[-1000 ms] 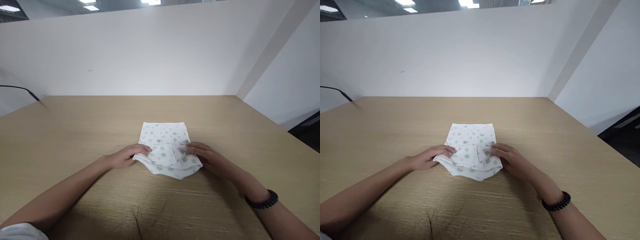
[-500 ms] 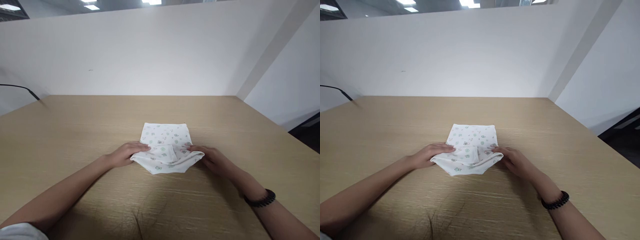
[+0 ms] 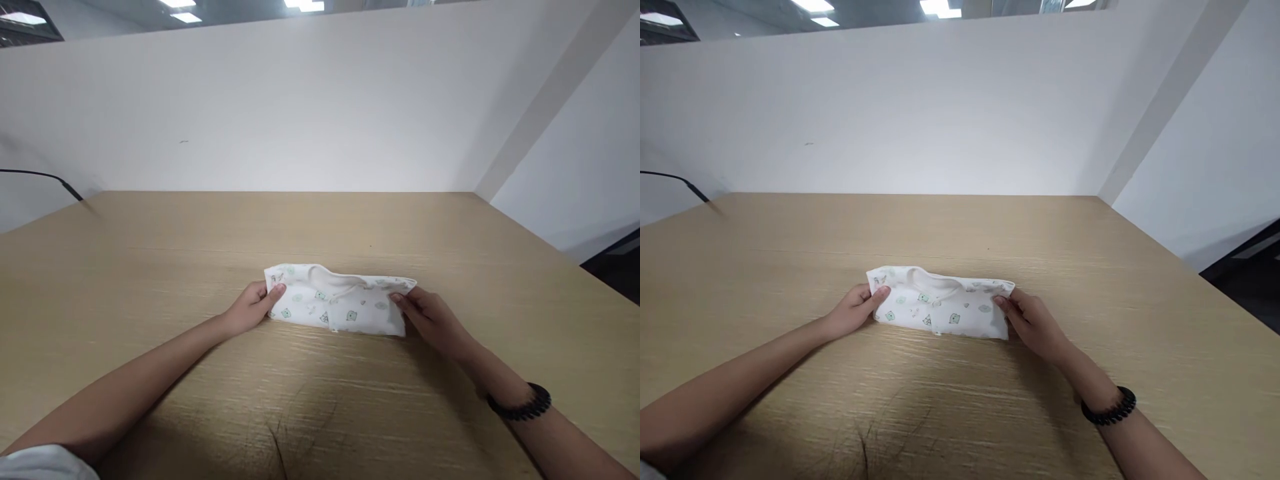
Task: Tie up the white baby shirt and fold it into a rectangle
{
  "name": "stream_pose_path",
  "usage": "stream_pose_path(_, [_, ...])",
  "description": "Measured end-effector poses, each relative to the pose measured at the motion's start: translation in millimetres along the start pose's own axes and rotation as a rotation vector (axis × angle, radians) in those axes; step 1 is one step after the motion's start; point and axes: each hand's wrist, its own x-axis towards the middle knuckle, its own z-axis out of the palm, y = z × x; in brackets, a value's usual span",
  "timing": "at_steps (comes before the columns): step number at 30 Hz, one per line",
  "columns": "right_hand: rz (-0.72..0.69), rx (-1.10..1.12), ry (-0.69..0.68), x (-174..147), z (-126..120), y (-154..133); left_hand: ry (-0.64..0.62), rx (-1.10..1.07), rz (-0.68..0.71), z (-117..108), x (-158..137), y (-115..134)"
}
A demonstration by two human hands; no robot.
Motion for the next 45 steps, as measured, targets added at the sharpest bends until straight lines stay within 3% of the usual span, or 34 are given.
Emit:
stream_pose_path(6, [0.157,0.088,-0.058,2,4,-9,-0.003,-0.195,-0.135,4,6,10])
stream_pose_path(12, [0.269,0.022,-0.013,1,7,-12,-0.177,-0.211,-0.121,-5,6,16])
stream_pose_path(14, [0.282,-0.004,0.015,0,7,-14,-0.177,-0.178,-0.099,-5,5,15])
stream_pose_path(21, [0.292,-0.126,0.055,1,9,-15,0.005,0.045,-0.061,2,7,6])
stream_pose_path(28, [0.172,-0.222,0.180,1,21,-6,0.159,0.321,-0.003,-2,8,-1])
stream_pose_path(30, [0.158,-0.203,0.224,-1,25,-1,0.206,0.438,0.066,-1,6,-2])
stream_pose_path(33, [0.103,-0.231,0.284,-2,27,3,0.262,0.661,0.279,3,0,0])
stream_pose_path(35, [0.017,-0.283,0.311,-3,28,4,0.214,0.771,0.405,5,-4,5])
stream_pose_path(37, [-0.071,-0.351,0.288,-4,30,2,0.035,0.841,0.474,7,-7,10])
stream_pose_path(41, [-0.093,-0.504,0.033,-10,36,-1,-0.337,0.905,0.455,8,-10,17])
stream_pose_path(43, [-0.050,-0.525,-0.053,-11,38,-1,-0.375,0.922,0.405,8,-11,18])
stream_pose_path(45, [-0.010,-0.478,-0.036,-10,37,0,-0.360,0.929,0.385,9,-12,18])
